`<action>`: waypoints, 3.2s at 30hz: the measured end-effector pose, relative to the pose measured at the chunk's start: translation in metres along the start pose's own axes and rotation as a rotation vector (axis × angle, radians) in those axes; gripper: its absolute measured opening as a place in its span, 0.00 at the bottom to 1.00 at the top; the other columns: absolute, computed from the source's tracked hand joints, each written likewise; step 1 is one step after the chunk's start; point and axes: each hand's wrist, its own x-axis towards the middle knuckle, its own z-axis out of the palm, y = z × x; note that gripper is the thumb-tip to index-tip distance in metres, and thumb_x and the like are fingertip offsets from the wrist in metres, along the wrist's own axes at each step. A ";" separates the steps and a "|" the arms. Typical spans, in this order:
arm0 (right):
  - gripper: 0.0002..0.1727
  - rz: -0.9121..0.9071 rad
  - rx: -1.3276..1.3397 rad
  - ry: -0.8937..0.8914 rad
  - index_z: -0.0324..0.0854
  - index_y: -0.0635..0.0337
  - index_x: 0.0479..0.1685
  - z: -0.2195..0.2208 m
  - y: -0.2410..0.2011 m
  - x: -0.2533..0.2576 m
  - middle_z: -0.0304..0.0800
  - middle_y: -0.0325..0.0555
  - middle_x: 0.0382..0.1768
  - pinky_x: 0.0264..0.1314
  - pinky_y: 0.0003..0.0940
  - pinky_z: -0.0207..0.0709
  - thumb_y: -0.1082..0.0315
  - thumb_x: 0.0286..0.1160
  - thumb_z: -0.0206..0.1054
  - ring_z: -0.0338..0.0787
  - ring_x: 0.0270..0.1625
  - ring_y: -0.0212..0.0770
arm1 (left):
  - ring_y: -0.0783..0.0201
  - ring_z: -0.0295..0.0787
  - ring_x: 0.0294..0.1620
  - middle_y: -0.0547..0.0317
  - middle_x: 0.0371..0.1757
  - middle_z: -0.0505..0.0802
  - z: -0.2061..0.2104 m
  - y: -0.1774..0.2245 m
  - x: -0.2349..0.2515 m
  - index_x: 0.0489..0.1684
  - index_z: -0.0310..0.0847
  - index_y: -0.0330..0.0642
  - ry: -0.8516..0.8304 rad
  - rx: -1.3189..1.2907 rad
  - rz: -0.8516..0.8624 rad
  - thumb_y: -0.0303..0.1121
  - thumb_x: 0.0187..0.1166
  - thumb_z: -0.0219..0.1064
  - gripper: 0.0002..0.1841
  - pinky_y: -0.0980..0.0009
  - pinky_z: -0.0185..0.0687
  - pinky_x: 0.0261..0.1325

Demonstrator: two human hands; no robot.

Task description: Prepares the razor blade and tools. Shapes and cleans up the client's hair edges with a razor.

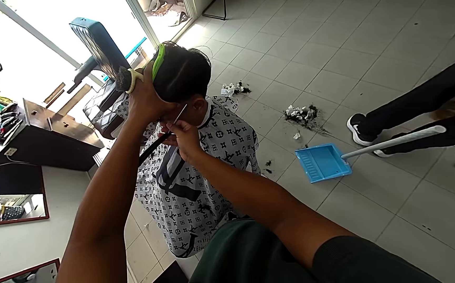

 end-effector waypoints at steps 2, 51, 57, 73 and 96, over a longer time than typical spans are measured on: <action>0.10 0.002 -0.028 -0.021 0.77 0.72 0.54 0.002 0.000 -0.001 0.91 0.56 0.43 0.39 0.36 0.92 0.72 0.87 0.63 0.95 0.35 0.42 | 0.34 0.73 0.79 0.37 0.84 0.70 0.001 -0.002 0.001 0.94 0.47 0.55 0.004 0.006 -0.002 0.53 0.40 0.91 0.70 0.31 0.73 0.69; 0.12 -0.013 -0.121 -0.012 0.78 0.73 0.59 0.011 0.013 -0.002 0.91 0.56 0.40 0.40 0.34 0.91 0.73 0.85 0.64 0.94 0.35 0.40 | 0.34 0.72 0.79 0.36 0.83 0.72 -0.002 0.001 0.000 0.94 0.49 0.57 -0.019 -0.006 -0.018 0.53 0.41 0.91 0.68 0.30 0.71 0.71; 0.11 -0.012 -0.100 -0.009 0.78 0.72 0.58 0.012 0.014 -0.001 0.91 0.55 0.38 0.39 0.33 0.91 0.74 0.85 0.64 0.94 0.34 0.39 | 0.36 0.71 0.81 0.39 0.84 0.71 -0.002 -0.001 0.000 0.93 0.49 0.56 -0.010 -0.016 -0.003 0.53 0.41 0.91 0.68 0.32 0.71 0.72; 0.12 -0.008 -0.047 0.043 0.80 0.71 0.58 0.005 0.016 0.004 0.90 0.53 0.38 0.38 0.34 0.91 0.72 0.84 0.65 0.93 0.33 0.39 | 0.37 0.72 0.80 0.39 0.83 0.71 -0.003 -0.001 0.000 0.94 0.48 0.57 -0.023 -0.035 -0.014 0.52 0.41 0.91 0.68 0.31 0.73 0.70; 0.10 -0.019 -0.086 0.004 0.78 0.72 0.55 0.008 0.016 0.003 0.91 0.55 0.38 0.40 0.35 0.91 0.72 0.86 0.64 0.94 0.34 0.40 | 0.31 0.76 0.74 0.31 0.78 0.73 0.000 -0.005 0.003 0.94 0.46 0.62 -0.027 -0.009 -0.048 0.56 0.40 0.91 0.70 0.29 0.74 0.65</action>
